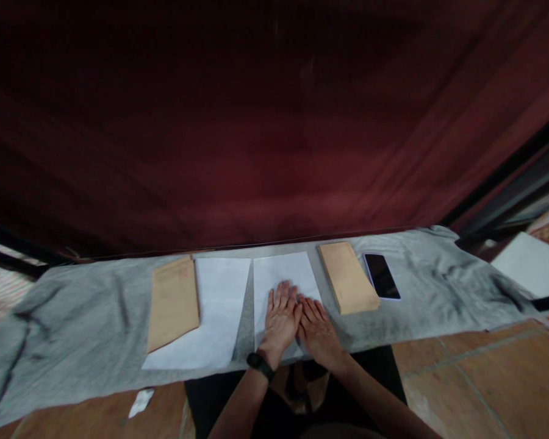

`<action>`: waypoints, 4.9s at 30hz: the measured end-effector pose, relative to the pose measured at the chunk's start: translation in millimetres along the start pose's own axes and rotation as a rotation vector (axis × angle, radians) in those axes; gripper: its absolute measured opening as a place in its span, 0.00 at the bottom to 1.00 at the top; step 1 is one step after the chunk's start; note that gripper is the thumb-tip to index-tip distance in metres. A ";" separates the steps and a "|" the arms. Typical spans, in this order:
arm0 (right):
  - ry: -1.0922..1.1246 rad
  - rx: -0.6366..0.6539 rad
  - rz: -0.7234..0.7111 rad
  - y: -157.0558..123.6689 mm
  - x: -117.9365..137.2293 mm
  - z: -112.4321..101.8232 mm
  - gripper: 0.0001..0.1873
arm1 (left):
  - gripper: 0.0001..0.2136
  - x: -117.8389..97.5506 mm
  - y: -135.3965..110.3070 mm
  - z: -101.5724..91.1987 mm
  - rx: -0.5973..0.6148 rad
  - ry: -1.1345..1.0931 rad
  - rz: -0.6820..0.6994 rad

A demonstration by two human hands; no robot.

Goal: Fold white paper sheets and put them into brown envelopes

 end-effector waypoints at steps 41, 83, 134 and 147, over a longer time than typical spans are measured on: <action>0.036 0.050 -0.183 -48.1 -18.3 -24.4 0.31 | 0.26 30.7 -93.6 -35.5 0.201 0.075 0.285; 0.773 0.125 0.020 -47.0 -46.2 -45.4 0.16 | 0.26 107.4 -80.7 -50.4 0.221 -0.472 0.027; 0.017 0.045 0.054 33.5 -13.2 13.0 0.30 | 0.23 28.5 -8.8 -36.4 -0.136 -0.179 -0.183; -0.011 -0.020 0.085 28.1 -19.2 11.2 0.27 | 0.28 38.1 6.8 5.2 -0.087 -0.122 -0.186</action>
Point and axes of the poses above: each hand's wrist, its own y-axis towards the middle knuckle, its own z-axis out of the palm, x = y × z, the point moved 7 cm from there along y, towards the middle knuckle, and after that the axes turned 10 degrees about -z, right-handed, at the moved point
